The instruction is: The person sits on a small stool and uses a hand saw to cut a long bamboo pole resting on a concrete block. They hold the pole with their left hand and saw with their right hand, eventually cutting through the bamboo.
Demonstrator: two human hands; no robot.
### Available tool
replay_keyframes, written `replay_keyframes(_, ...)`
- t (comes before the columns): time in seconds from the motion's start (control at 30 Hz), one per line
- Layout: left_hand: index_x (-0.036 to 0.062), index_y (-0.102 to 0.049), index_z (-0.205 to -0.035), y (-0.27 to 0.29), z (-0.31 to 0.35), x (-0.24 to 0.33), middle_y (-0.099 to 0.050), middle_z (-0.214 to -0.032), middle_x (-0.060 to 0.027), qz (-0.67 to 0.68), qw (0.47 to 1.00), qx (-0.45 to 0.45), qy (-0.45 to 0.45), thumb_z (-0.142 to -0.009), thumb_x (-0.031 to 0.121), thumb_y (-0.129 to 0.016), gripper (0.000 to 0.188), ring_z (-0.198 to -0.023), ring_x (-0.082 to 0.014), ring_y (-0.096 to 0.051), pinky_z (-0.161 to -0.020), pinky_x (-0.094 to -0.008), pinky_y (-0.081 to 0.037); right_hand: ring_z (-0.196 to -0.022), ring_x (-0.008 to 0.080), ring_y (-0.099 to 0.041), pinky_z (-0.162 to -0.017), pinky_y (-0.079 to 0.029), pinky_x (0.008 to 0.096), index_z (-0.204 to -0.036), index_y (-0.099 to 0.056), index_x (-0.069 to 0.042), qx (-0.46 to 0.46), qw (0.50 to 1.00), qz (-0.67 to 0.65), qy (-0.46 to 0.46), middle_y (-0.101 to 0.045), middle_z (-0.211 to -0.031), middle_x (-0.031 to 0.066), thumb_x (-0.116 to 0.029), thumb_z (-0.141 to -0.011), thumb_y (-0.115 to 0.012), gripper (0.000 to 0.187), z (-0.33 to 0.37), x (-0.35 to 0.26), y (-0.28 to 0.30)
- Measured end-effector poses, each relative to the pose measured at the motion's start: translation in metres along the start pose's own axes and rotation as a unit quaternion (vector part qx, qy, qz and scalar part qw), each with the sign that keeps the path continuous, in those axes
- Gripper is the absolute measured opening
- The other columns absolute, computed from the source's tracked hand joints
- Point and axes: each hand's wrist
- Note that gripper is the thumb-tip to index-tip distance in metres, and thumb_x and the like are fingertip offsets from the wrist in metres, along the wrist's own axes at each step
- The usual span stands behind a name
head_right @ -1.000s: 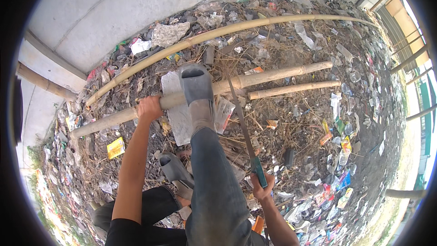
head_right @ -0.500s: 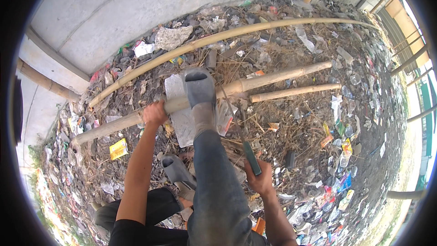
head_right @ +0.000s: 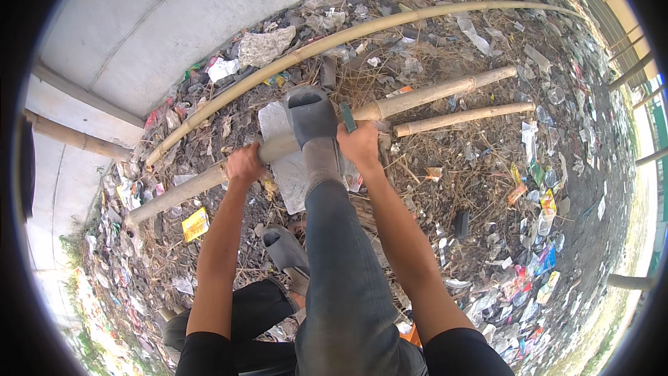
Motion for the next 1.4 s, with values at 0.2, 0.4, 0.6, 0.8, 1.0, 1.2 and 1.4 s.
replay_keyframes(0.2,0.0140,-0.068,-0.112,0.014,0.007,0.000,-0.076,-0.104,-0.0170,0.011,1.000,-0.009,0.020,-0.074,0.012,-0.073,0.038,-0.097,-0.0361,-0.075,-0.086,-0.0465,-0.061,-0.050,0.0222,-0.058,-0.055,-0.049,0.0414,-0.072,-0.061,0.004,-0.007,0.981,-0.181,-0.071,-0.054,-0.055,0.0145,-0.018,-0.085,-0.071,0.028,0.002,0.035,-0.009)
replay_keyframes(0.4,0.0135,-0.071,-0.116,0.018,0.003,0.011,-0.076,-0.105,-0.0170,0.017,0.998,-0.042,0.032,-0.073,0.013,-0.075,0.042,-0.099,-0.0373,-0.074,-0.089,-0.0472,-0.061,-0.048,0.0169,-0.058,-0.051,-0.047,0.0380,-0.075,-0.064,0.002,-0.013,0.988,-0.113,0.105,-0.056,-0.057,0.0120,-0.016,-0.085,-0.070,0.022,0.047,0.086,0.003)
replay_keyframes(0.6,0.0146,-0.076,-0.116,0.029,-0.029,-0.010,-0.075,-0.109,-0.0209,0.027,0.985,-0.169,0.004,-0.060,0.016,-0.079,0.057,-0.103,-0.0367,-0.074,-0.091,-0.0430,-0.060,-0.048,0.0154,-0.057,-0.049,-0.044,0.0322,-0.069,-0.063,-0.002,-0.020,0.995,-0.098,0.003,-0.055,-0.054,0.0073,-0.015,-0.081,-0.067,0.019,0.177,0.094,0.077)
replay_keyframes(0.8,0.0096,-0.073,-0.118,0.017,-0.037,-0.031,-0.073,-0.112,-0.0173,0.028,0.999,-0.043,-0.015,-0.051,0.021,-0.083,0.068,-0.110,-0.0330,-0.069,-0.112,-0.0473,-0.043,-0.047,0.0109,-0.048,-0.047,-0.039,0.0325,-0.066,-0.058,-0.003,-0.019,0.999,-0.022,-0.021,-0.048,-0.051,0.0036,-0.013,-0.083,-0.065,0.021,0.290,0.088,0.192)
replay_keyframes(1.0,0.0105,-0.057,-0.135,-0.027,0.068,-0.018,-0.055,-0.137,-0.0150,0.110,0.939,0.320,0.055,-0.069,0.024,-0.083,0.072,-0.133,-0.0367,-0.047,-0.119,-0.0559,-0.028,-0.047,0.0122,-0.044,-0.047,-0.037,0.0360,-0.065,-0.054,-0.002,-0.027,0.996,-0.002,-0.087,-0.047,-0.051,0.0042,-0.017,-0.086,-0.067,0.029,0.343,0.115,0.251)
replay_keyframes(1.2,0.0050,-0.063,-0.128,-0.048,0.146,-0.002,-0.057,-0.130,-0.0209,0.352,0.850,0.325,0.221,-0.071,0.022,-0.083,0.062,-0.127,-0.0406,-0.052,-0.110,-0.0510,-0.041,-0.052,0.0112,-0.052,-0.051,-0.043,0.0332,-0.067,-0.061,0.001,0.026,0.984,-0.099,-0.143,-0.057,-0.055,0.0033,-0.021,-0.087,-0.067,0.030,0.346,0.089,0.248)
replay_keyframes(1.4,-0.0077,-0.064,-0.124,-0.008,0.233,0.059,-0.069,-0.119,-0.0176,0.586,0.723,0.304,0.204,-0.080,0.006,-0.076,0.047,-0.114,-0.0281,-0.064,-0.103,-0.0410,-0.048,-0.057,0.0162,-0.051,-0.055,-0.041,0.0364,-0.074,-0.060,0.001,0.196,0.976,-0.087,0.033,-0.056,-0.061,0.0075,-0.027,-0.088,-0.071,0.034,0.357,0.092,0.285)
Point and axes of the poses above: each hand's wrist, its own z-axis away from the middle knuckle, its own y-axis out of the back of the hand, x = y × z
